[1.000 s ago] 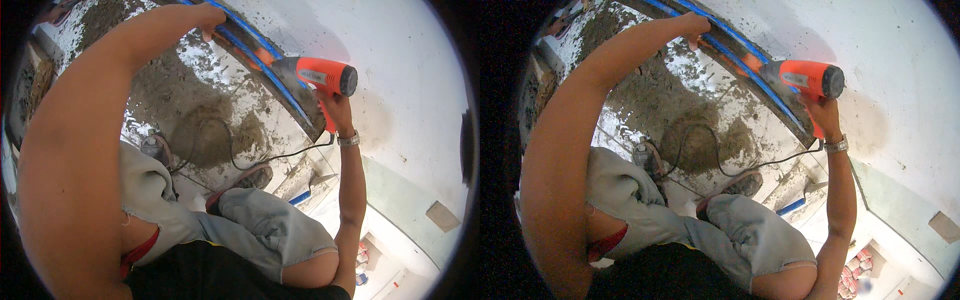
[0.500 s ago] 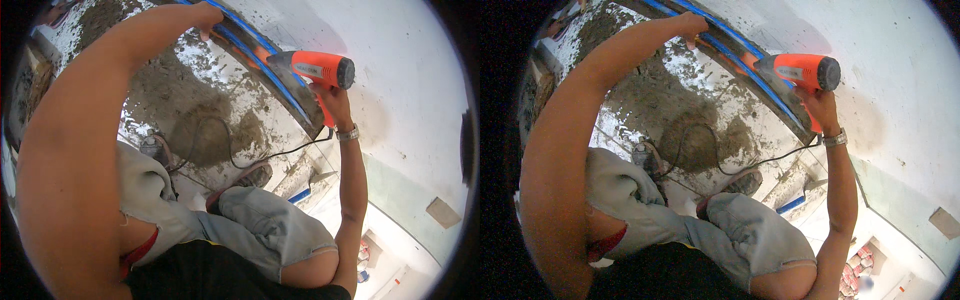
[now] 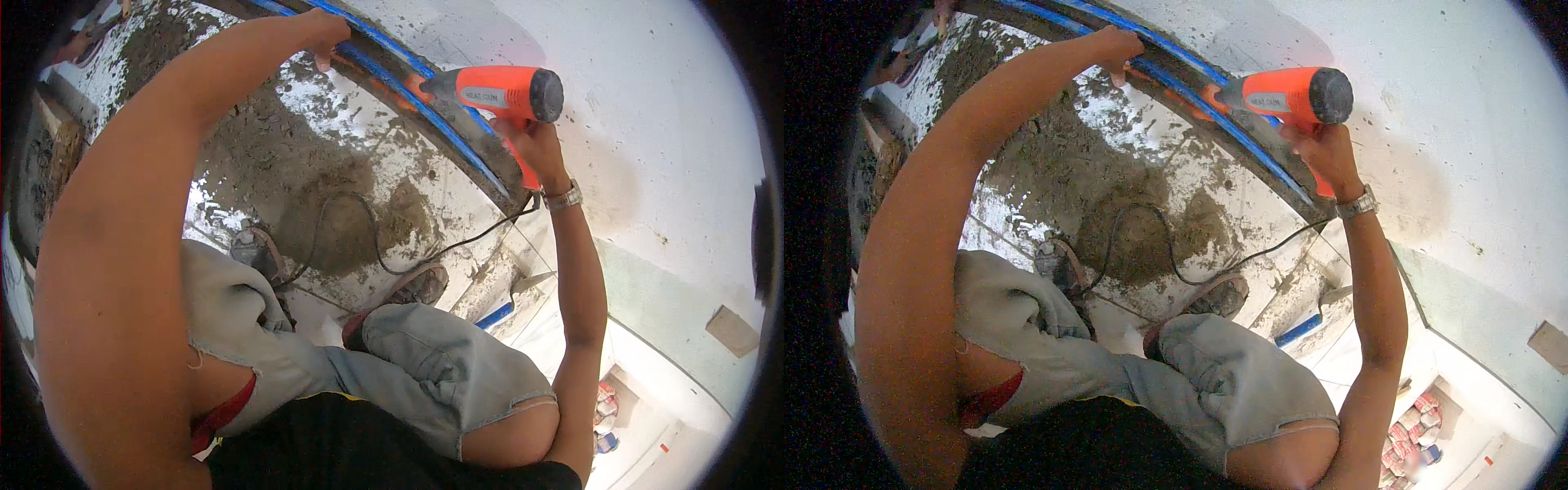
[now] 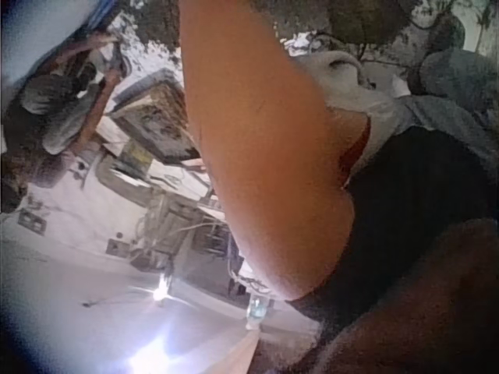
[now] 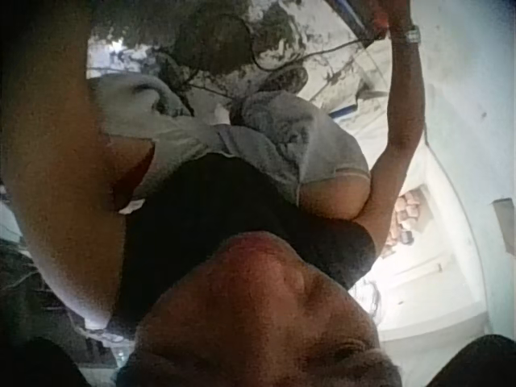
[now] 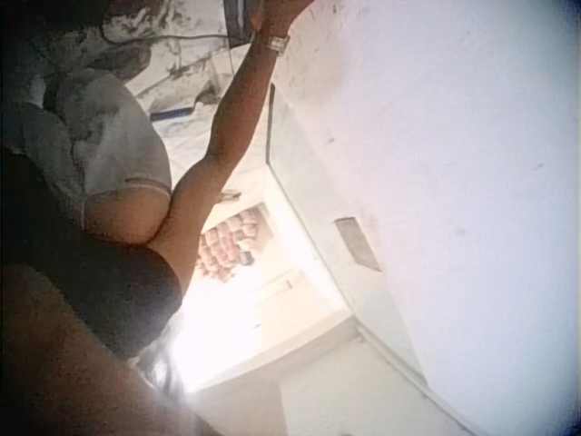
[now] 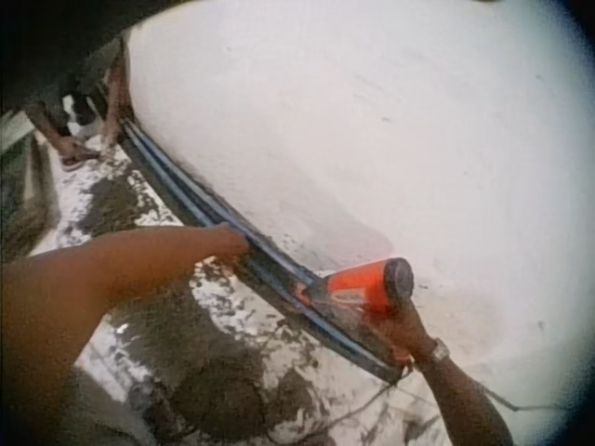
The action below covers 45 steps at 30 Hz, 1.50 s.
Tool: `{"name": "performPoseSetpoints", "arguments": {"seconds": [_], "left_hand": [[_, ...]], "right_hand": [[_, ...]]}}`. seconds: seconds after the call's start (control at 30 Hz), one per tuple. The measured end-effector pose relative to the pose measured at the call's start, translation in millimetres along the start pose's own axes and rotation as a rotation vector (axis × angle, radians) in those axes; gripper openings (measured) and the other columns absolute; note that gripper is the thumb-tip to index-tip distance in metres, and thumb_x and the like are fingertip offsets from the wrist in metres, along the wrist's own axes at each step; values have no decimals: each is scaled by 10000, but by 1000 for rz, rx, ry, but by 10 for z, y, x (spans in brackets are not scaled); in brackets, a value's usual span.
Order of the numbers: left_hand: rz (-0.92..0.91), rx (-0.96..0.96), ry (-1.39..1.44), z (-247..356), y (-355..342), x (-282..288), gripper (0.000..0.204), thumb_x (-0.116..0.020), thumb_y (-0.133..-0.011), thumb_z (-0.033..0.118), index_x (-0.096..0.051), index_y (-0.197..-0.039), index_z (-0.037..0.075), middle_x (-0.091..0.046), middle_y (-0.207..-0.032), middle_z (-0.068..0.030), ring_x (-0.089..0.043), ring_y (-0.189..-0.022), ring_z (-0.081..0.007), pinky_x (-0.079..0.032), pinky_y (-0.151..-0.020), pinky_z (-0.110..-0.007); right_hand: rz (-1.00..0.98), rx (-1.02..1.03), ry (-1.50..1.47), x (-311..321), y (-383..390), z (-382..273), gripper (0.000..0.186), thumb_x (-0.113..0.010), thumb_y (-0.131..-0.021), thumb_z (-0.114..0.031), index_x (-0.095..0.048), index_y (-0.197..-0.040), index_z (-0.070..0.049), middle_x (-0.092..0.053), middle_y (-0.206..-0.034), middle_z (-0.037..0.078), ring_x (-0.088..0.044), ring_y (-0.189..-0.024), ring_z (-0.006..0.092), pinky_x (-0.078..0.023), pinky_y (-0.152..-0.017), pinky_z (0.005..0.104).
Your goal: Apply heat to blue piping using a heat gun during floor construction.
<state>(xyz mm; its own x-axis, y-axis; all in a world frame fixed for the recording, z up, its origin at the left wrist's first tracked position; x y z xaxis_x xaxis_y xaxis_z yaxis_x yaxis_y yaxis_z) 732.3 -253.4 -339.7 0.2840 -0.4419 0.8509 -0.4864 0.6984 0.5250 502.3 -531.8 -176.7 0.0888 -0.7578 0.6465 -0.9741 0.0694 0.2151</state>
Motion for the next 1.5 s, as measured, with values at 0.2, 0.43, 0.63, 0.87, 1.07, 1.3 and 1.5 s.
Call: {"name": "performPoseSetpoints", "arguments": {"seconds": [0.2,0.43,0.63,0.87,1.07,1.3,1.5], "left_hand": [[29,-41,-16,61,-8,52,707,-924,-529,453,-677,-1065,64,-700,-1068,-100,-656,-1076,-318,-538,-864,-471],[-13,-15,-28,36,-20,29,705,-927,-533,457,-678,-1063,65,-712,-1010,-104,-676,-1033,-317,-556,-819,-466],[51,-28,-59,1,29,30,683,-928,-536,434,-683,-1059,70,-716,-999,-107,-678,-1029,-318,-558,-818,-461],[7,-12,-18,85,126,113,676,-913,-567,438,-687,-1083,64,-703,-1037,-117,-664,-1059,-317,-552,-837,-461],[0,-18,-36,74,40,84,697,-908,-561,462,-686,-1077,50,-701,-1039,-118,-661,-1060,-328,-548,-844,-462],[69,-40,-43,15,53,37,609,-899,-618,419,-720,-1079,62,-715,-1067,-117,-668,-1065,-308,-542,-850,-433],[-12,-21,1,-6,70,36,678,-914,-558,413,-666,-1084,64,-699,-1055,-112,-658,-1071,-323,-538,-854,-468]], "right_hand": [[-2,-16,-110,94,121,167,320,-751,-822,-126,-639,-1106,-29,-653,-851,22,-579,-657,101,-478,-588,278],[6,-87,-86,134,147,255,367,-788,-816,-169,-674,-1137,-31,-704,-936,35,-619,-720,102,-506,-589,267],[-3,61,-71,-45,-103,68,362,-780,-817,-200,-684,-1126,-37,-696,-861,22,-604,-672,101,-496,-593,280],[1,15,102,-79,-232,-16,340,-781,-811,-253,-714,-1064,-35,-696,-789,20,-601,-668,102,-491,-610,289],[25,104,17,-22,-149,-24,393,-792,-800,-272,-697,-1111,-51,-707,-804,47,-610,-692,93,-506,-640,287],[-3,-82,64,121,65,91,386,-810,-789,-204,-692,-1117,-36,-706,-884,40,-611,-737,88,-507,-651,279],[-2,-128,30,147,114,204,359,-798,-785,-165,-696,-1100,-24,-702,-865,32,-601,-706,90,-507,-645,277]]}}
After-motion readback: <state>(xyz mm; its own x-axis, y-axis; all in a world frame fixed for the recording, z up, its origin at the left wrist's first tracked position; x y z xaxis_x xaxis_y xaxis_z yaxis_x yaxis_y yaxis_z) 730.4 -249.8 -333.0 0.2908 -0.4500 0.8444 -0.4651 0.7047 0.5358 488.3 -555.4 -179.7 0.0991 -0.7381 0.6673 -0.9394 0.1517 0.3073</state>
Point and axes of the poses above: each hand's wrist, its own y-axis away from the middle knuckle, its own x-axis out of the back of the hand, z = x × y, the point moved 5 cm from there along -y, towards the middle knuckle
